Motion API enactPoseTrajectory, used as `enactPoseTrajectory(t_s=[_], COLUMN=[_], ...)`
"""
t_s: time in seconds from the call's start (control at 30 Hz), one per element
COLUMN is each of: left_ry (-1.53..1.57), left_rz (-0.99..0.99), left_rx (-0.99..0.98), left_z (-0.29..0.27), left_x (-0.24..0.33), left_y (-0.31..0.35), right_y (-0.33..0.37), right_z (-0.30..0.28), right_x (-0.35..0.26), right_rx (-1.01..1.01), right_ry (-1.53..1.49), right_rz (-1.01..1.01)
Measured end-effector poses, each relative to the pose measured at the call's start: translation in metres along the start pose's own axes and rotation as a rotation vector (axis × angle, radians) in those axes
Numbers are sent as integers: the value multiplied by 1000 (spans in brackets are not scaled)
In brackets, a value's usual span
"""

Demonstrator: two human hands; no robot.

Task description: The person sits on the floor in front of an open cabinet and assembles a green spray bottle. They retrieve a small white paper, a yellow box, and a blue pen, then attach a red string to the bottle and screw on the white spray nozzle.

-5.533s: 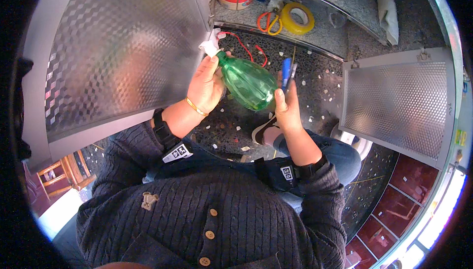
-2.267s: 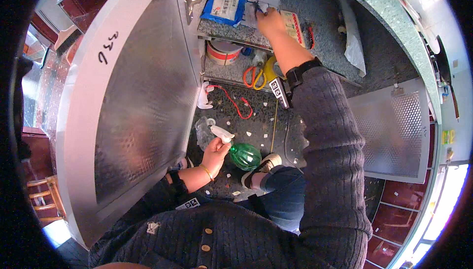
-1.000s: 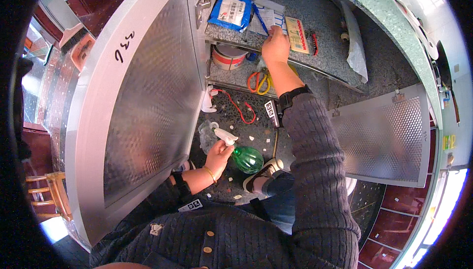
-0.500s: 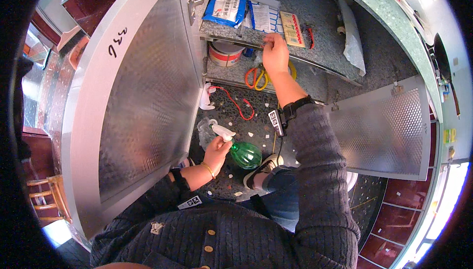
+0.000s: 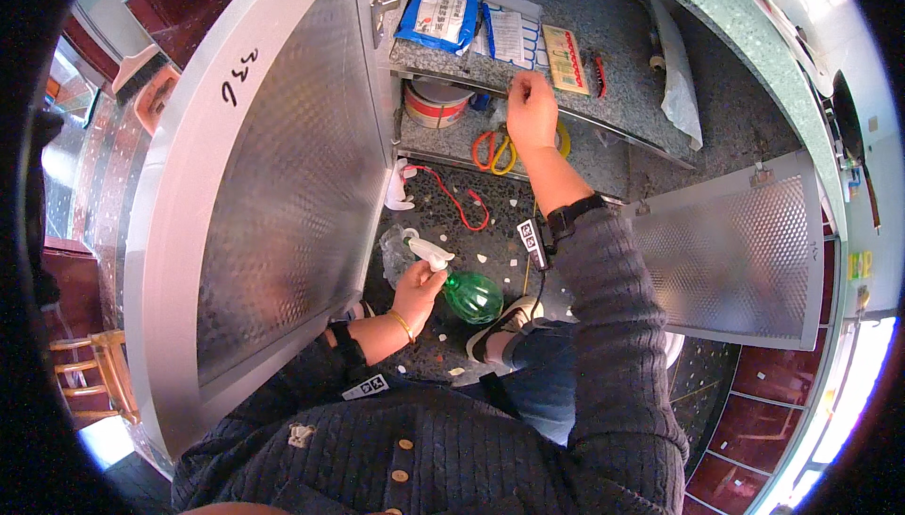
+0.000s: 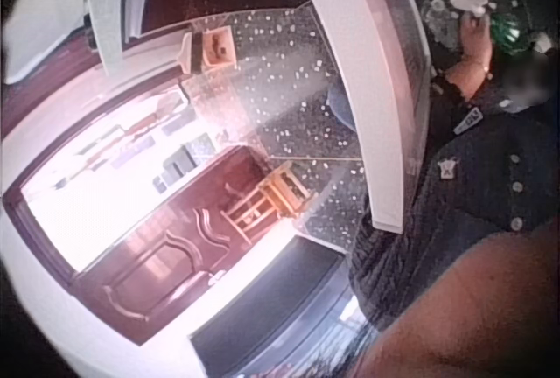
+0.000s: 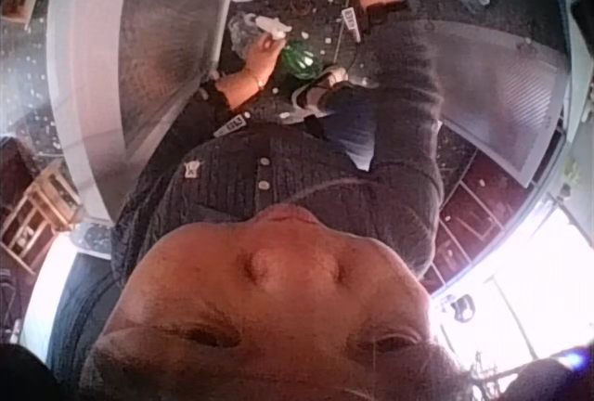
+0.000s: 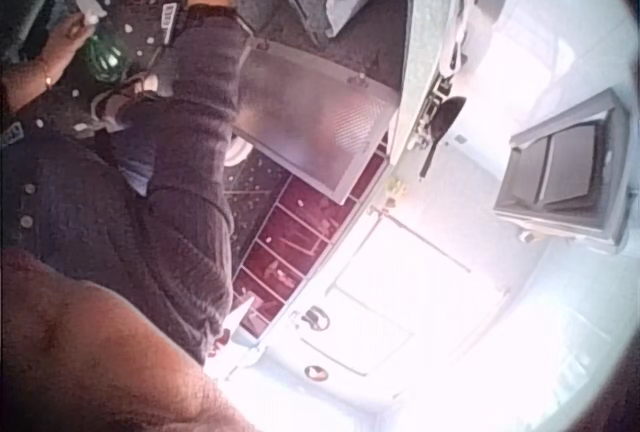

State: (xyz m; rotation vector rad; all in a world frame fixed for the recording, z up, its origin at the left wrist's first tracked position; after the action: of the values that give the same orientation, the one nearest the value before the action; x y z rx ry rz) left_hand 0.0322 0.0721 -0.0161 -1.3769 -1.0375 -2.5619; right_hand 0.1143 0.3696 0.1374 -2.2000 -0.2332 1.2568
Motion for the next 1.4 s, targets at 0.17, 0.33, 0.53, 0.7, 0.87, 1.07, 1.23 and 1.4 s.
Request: enactPoseTrajectory(t_s=[0.17,0.33,0.53,0.7,0.87,1.07,1.23,1.4], left_ry=[-103,-92,-36,-260,-177,-300,-670,-994], left_rz=[43,61,20,54,75,152,315,553], left_rx=[3,2,9,27,15,30,-59,-179], left_z=[1,3,3,1,-2,-20,-32,-35], left_x=[2,5,10,10,4,-3,-25,-53], left_y=[2,4,4,7,-1,-13,-26,-28], right_y=[-37,-70,-55,40,104,106,105,110], right_z=[31,64,31,-48,-126,-154,-164,-173], right_x=[-21,-21,-14,-48,-93,-98,-93,-87], right_rx=[-79,-288,-208,-341,-418,-326,-330,-318], right_ry=[305,638,64,-1075,-1313,-1405,-1454,-1452], right_rz=[-171,-10,502,1090,1049,858,853,884])
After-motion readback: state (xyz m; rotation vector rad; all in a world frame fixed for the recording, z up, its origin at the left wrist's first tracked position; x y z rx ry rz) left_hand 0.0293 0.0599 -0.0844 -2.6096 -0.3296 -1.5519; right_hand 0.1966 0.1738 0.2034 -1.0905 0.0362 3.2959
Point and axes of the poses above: each hand's wrist, its own y-axis away from the middle knuckle, its own z-axis out of the palm, x = y × z, the point moved 4 cm from there along -y, towards the middle knuckle, and after that the axes turned 15 degrees about x, right-handed, at the moved point
